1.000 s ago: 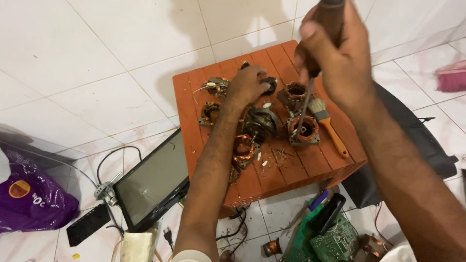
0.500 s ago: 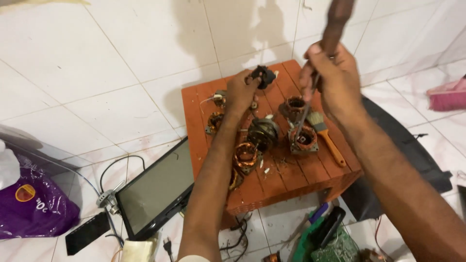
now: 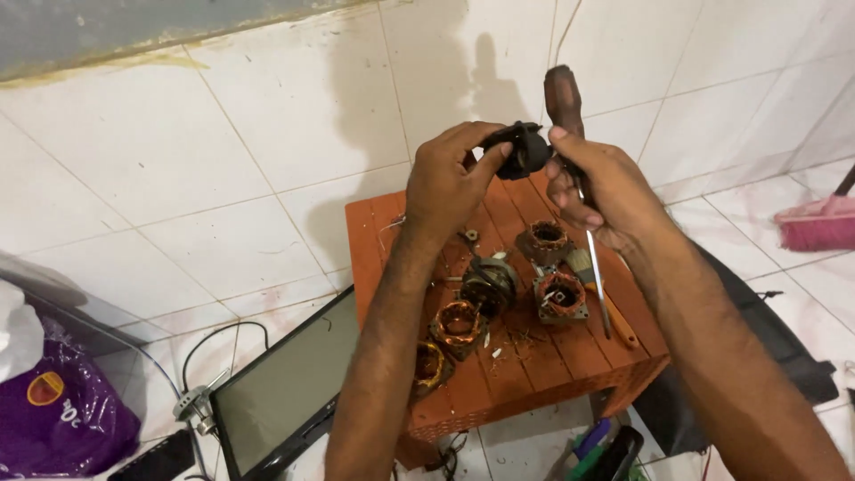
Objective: Disassembling a small electric motor component using a screwdriver.
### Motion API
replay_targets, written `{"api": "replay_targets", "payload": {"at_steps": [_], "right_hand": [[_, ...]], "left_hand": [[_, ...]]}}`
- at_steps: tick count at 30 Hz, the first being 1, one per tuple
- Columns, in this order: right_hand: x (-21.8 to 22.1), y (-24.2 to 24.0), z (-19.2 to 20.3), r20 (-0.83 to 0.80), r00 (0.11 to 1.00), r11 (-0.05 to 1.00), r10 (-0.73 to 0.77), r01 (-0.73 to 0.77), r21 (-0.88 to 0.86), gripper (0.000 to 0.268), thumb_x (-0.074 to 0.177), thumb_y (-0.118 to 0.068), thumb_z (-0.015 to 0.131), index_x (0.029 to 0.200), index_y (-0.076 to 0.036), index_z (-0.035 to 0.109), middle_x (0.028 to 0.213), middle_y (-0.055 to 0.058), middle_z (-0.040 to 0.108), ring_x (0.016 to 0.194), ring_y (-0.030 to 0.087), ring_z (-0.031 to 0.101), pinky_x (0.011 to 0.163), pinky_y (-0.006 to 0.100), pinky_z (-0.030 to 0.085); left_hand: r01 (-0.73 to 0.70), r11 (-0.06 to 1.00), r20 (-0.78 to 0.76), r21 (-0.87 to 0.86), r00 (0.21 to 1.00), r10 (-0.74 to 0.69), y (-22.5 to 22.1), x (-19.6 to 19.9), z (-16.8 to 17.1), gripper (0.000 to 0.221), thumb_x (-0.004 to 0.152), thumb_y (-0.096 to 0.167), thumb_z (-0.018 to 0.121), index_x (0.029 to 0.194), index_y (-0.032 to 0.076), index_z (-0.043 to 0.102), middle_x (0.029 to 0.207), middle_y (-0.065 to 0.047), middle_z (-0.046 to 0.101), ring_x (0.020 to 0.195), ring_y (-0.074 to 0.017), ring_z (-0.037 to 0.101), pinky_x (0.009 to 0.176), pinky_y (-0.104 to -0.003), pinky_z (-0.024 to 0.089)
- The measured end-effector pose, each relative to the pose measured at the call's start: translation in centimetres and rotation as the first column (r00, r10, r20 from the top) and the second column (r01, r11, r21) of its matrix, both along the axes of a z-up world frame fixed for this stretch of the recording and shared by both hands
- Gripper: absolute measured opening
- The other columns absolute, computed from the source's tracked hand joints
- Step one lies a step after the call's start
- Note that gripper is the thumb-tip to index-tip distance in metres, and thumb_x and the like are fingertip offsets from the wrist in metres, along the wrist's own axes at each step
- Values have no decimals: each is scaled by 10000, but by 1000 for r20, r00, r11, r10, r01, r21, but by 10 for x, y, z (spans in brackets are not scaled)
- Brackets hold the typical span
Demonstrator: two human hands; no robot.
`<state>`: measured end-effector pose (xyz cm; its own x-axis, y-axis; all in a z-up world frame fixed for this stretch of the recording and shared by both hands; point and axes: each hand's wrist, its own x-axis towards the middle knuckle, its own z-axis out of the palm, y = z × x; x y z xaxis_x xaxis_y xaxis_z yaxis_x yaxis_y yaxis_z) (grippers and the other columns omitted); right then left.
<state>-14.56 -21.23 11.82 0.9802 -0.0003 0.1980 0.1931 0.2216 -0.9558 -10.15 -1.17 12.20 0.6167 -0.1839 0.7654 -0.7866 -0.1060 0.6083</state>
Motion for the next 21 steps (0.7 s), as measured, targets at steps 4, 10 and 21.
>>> {"api": "replay_targets", "payload": {"at_steps": [4,10,21], "right_hand": [[5,-2,-3,-24,995,992,96,-93,88,322,1022,-302,639,947,10,617,566,78,487,253,21,287,247,180,253],[9,-5,-7,31,978,969,206,-209,134,157,1032,-177,596,1064,-26,566,683,26,508,293,-13,364,284,142,309],[18,-9,-21,140,963,954,230,-252,163,142,1053,-210,586,1048,-68,578,680,25,525,307,2,366,322,155,310]], "left_hand": [[-190,969,269,160,953,142,10,-10,5,151,939,208,736,1089,215,749,807,-41,683,597,-207,670,543,-324,549],[-275,951,284,144,932,226,8,-17,6,90,963,214,695,1048,211,726,781,-3,671,648,-199,702,557,-294,570],[-205,972,245,115,954,172,8,-23,15,127,947,170,694,1070,158,725,833,-82,713,753,-271,736,634,-368,599]]}}
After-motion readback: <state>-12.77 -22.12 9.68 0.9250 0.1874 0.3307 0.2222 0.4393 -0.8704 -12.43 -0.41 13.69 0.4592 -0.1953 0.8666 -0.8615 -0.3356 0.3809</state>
